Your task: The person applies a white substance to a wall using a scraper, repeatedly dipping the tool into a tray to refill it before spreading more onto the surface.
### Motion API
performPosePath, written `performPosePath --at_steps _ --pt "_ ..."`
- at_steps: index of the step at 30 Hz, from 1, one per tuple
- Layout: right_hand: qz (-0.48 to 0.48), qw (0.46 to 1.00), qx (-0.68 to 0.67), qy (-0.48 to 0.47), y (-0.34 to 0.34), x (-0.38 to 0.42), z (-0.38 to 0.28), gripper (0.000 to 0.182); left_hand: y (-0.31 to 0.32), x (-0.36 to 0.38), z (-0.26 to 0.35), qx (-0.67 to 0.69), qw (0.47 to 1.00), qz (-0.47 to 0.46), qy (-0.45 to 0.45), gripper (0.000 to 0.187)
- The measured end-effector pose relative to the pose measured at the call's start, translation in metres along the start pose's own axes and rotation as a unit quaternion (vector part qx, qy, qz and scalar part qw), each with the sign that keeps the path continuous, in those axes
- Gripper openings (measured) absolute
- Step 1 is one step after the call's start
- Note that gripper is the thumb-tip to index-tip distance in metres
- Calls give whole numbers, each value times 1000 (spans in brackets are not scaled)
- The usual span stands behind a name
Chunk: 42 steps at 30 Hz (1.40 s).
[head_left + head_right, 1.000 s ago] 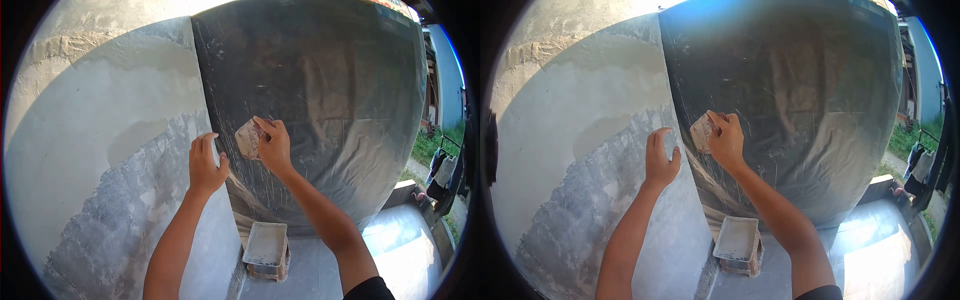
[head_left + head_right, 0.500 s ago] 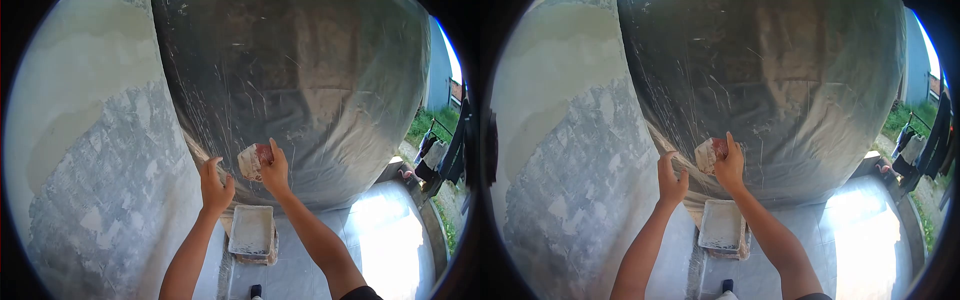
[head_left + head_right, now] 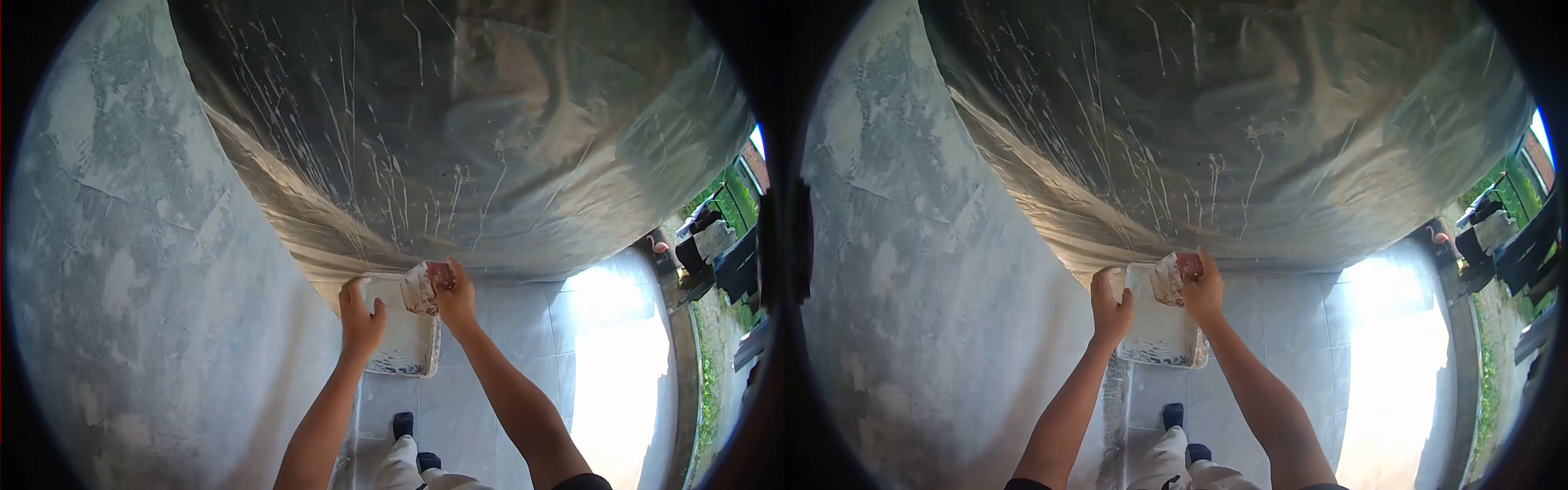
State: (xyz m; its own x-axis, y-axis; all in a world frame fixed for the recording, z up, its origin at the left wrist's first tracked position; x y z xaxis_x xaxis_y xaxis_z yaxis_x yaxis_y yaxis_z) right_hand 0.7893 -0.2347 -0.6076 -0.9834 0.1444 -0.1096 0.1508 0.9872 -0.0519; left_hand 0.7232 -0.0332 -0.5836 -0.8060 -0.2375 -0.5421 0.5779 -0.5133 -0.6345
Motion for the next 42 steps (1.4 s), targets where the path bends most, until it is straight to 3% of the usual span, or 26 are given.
performPosePath --at_steps 2,10,16,18,19,21,22,24,25,26,28,29,31,35,39,42 --pt "-1 998 60 13 1 -5 40 46 27 16 -28 2 999 -17 -27 43" --pt "-60 993 74 70 18 9 139 44 120 106 -106 19 990 -87 -107 41" --pt "-87 984 127 94 30 36 202 40 170 204 -164 63 952 -187 -235 35" --pt "-101 979 137 109 33 43 215 40 179 242 -185 104 888 -225 -387 31" --pt "-116 978 141 98 36 43 218 38 188 261 -198 101 885 -228 -392 31" --pt "-132 976 148 90 39 49 227 37 208 321 -234 125 791 -239 -549 37" --pt "-142 975 153 81 42 51 231 35 208 331 -238 124 787 -242 -554 37" --pt "-154 972 160 80 45 54 243 33 197 339 -218 219 640 -233 -699 46" --pt "-163 970 166 71 47 54 247 32 210 353 -223 286 599 -219 -715 62" --pt "-177 968 168 62 50 49 249 31 210 351 -221 281 595 -216 -722 62" --pt "-178 968 167 56 53 51 252 31 218 340 -215 433 526 -124 -722 80" --pt "-175 970 162 43 56 51 254 31 222 335 -220 432 523 -124 -724 80" --pt "-170 970 172 39 58 53 271 32 231 331 -224 491 455 -53 -741 88" --pt "-195 962 191 0 74 45 281 32 230 319 -217 524 429 -39 -735 95" --pt "-217 966 140 1 96 41 300 36 223 316 -212 522 449 -52 -723 100" --pt "-263 950 155 -69 116 35 296 38 225 315 -210 521 448 -44 -725 98"
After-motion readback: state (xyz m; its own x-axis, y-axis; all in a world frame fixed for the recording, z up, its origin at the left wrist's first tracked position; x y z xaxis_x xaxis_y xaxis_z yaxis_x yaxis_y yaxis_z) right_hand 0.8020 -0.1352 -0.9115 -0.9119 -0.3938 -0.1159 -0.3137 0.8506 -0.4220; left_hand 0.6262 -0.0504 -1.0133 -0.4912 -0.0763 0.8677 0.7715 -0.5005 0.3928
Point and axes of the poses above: each hand's wrist, its own x-axis away from the middle knuckle, its own y-axis out of the palm, z = x × y, the point moved 8 cm from there along -x, towards the middle knuckle, and after that the axes turned 12 degrees about -x, right-handed, at the moved point
